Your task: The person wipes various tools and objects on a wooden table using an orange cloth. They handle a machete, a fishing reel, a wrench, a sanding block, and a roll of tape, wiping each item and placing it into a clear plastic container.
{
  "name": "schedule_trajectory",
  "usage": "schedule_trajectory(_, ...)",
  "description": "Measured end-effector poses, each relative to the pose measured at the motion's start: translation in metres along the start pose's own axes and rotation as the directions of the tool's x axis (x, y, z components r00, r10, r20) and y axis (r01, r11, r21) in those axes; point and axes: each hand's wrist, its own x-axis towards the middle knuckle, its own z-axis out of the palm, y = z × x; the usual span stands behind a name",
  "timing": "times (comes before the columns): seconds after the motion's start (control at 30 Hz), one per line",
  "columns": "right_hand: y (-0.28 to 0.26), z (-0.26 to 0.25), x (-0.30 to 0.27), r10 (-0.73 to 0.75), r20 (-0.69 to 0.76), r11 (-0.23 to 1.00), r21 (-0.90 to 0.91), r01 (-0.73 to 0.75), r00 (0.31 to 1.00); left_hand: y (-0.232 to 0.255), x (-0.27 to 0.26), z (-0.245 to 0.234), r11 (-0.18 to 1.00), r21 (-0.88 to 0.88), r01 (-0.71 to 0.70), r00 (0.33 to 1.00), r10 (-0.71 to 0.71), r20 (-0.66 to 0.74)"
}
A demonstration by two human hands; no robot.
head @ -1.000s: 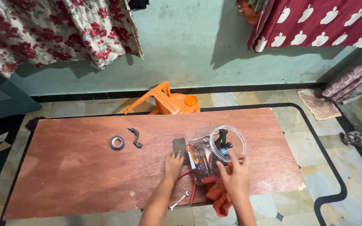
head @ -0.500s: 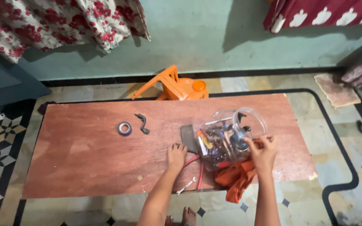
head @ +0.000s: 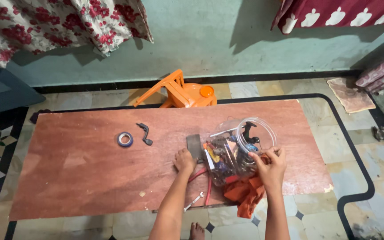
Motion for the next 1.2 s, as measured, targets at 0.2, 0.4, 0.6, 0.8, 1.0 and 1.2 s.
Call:
schedule_trajectory(0.2, -0.007, 0.000, -0.002, 0.045, 0.017, 0.997, -0.067, -0.043, 0.999, 0.018, 0.002, -0.007, 0.991, -0.094, 0.094, 0.995, -0.090, 0.048)
schedule_trajectory(0.4, -0.023, 0.001, -0.021, 0.074, 0.044, 0.997, -0.014, -0.074, 0.996, 0.022, 0.016, -0.015, 0.969, -0.132, 0.207, 0.973, -0.189, 0.133)
schedule_trajectory(0.6, -0.030, 0.000, -0.023, 0.100, 0.016, 0.995, 0.024, -0.100, 0.995, 0.016, 0.044, 0.001, 0.920, -0.230, 0.318, 0.929, -0.254, 0.269)
schedule_trajectory(0.8, -0.026, 0.004, -0.021, 0.041, 0.007, 0.999, -0.011, -0.041, 0.999, 0.010, 0.097, 0.003, 0.688, -0.684, 0.243, 0.969, -0.205, 0.137)
schedule_trajectory(1.0, -0.015, 0.005, -0.023, 0.046, 0.022, 0.999, 0.019, -0.047, 0.999, -0.013, 0.104, -0.023, 0.548, -0.833, -0.074, 0.994, -0.031, -0.109)
schedule_trajectory(1.2, -0.014, 0.005, -0.024, -0.008, 0.002, 1.000, -0.029, 0.008, 1.000, -0.014, 0.048, -0.078, -0.087, -0.996, -0.026, 0.984, 0.172, -0.040)
